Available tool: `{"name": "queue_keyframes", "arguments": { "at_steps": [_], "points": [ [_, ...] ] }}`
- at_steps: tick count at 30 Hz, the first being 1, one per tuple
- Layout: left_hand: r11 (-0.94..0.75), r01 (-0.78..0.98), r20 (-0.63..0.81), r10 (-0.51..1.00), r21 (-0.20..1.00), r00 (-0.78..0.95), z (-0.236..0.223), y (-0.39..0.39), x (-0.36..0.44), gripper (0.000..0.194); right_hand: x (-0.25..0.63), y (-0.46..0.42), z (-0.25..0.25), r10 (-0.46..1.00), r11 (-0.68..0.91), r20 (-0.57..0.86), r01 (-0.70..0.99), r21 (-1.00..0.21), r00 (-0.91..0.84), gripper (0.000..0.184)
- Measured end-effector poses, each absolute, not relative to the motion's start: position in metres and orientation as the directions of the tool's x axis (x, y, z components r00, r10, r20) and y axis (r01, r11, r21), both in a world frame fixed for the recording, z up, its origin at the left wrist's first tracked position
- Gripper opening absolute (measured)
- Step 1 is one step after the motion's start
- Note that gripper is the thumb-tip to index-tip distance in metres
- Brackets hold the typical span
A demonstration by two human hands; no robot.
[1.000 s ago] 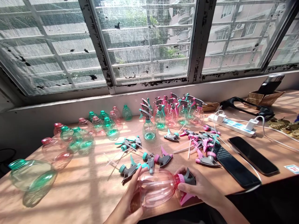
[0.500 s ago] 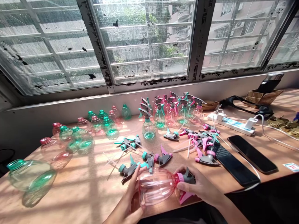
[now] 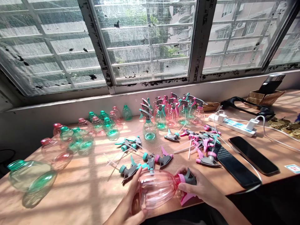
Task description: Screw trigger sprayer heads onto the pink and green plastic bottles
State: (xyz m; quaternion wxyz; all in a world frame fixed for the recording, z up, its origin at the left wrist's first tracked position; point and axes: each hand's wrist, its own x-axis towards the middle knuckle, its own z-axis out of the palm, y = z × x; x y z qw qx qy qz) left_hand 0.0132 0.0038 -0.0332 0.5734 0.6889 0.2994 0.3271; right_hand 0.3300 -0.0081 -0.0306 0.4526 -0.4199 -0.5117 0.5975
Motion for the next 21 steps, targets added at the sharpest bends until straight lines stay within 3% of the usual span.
{"name": "queue_keyframes", "arguments": {
  "at_steps": [3,7,12,21],
  "points": [
    [-0.156,-0.013,0.129,0.762,0.988,0.634,-0.043,0.008,0.012,0.092,0.33,-0.008,-0.031,0.973,-0.051,-0.028,-0.097,-0.994,-0.229,0.043],
    [-0.153,0.065,0.078,0.77,0.986,0.633,-0.039,0.005,0.005,0.101,0.33,-0.008,-0.03,0.971,-0.064,-0.034,-0.119,-0.991,-0.236,0.044],
    [-0.086,0.122,-0.005,0.799,0.989,0.601,-0.02,-0.004,0.008,0.094,0.33,-0.008,-0.034,0.976,-0.066,-0.039,-0.121,-0.99,-0.216,0.045],
    [-0.055,0.068,0.004,0.804,0.996,0.595,-0.024,-0.002,0.012,0.091,0.33,-0.008,-0.035,0.977,-0.07,-0.041,-0.136,-0.988,-0.21,0.046]
  ]
}}
